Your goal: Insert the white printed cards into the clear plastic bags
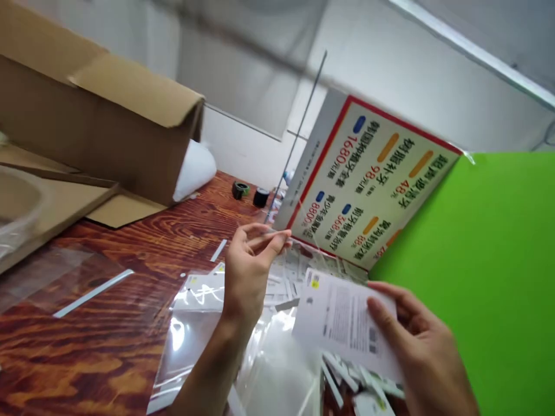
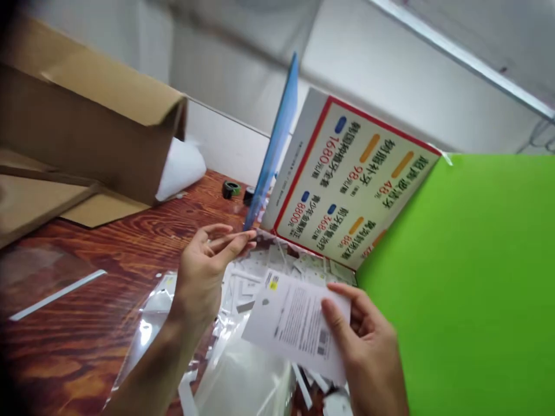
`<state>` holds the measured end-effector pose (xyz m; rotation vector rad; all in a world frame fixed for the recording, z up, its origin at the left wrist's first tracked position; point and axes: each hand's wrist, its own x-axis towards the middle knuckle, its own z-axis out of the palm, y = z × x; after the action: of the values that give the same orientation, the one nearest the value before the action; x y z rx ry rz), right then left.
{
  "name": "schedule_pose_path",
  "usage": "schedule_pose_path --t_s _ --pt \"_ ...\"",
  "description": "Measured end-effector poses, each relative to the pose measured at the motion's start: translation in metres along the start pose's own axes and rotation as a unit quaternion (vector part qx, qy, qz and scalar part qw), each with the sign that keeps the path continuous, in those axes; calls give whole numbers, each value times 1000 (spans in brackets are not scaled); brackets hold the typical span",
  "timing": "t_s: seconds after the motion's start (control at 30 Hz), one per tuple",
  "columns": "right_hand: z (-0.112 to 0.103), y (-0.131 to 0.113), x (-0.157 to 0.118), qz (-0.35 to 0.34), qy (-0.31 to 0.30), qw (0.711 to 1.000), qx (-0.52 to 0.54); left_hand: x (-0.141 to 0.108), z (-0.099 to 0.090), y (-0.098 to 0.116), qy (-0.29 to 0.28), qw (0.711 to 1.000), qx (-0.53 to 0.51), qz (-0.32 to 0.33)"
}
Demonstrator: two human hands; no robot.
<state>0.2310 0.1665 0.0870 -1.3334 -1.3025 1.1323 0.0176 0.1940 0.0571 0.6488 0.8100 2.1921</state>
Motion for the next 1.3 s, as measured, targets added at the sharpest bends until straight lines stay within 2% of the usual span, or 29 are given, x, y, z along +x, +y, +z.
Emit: schedule_pose_path --t_s 0.1,0.23,0.4,0.63,0.83,1.1,1.3 --pt "11 9 16 0 -76 996 -38 7 -5 1 38 999 -34 -19" --pt "13 16 28 -17 -95 995 -35 12 -11 2 66 996 -42 -37" --pt "3 23 41 -7 -108 993 -50 16 -12 0 94 993 -38 -62" --pt "0 30 47 -13 -98 994 -49 11 -9 -5 80 991 19 -106" --pt "3 26 40 -50 -38 997 -52 8 -5 -10 60 990 39 -124" --pt "-2 27 42 -45 -57 996 -49 8 -3 -15 89 990 42 -103" --pt "1 24 42 -46 -64 996 -42 3 0 -18 28 991 57 -121"
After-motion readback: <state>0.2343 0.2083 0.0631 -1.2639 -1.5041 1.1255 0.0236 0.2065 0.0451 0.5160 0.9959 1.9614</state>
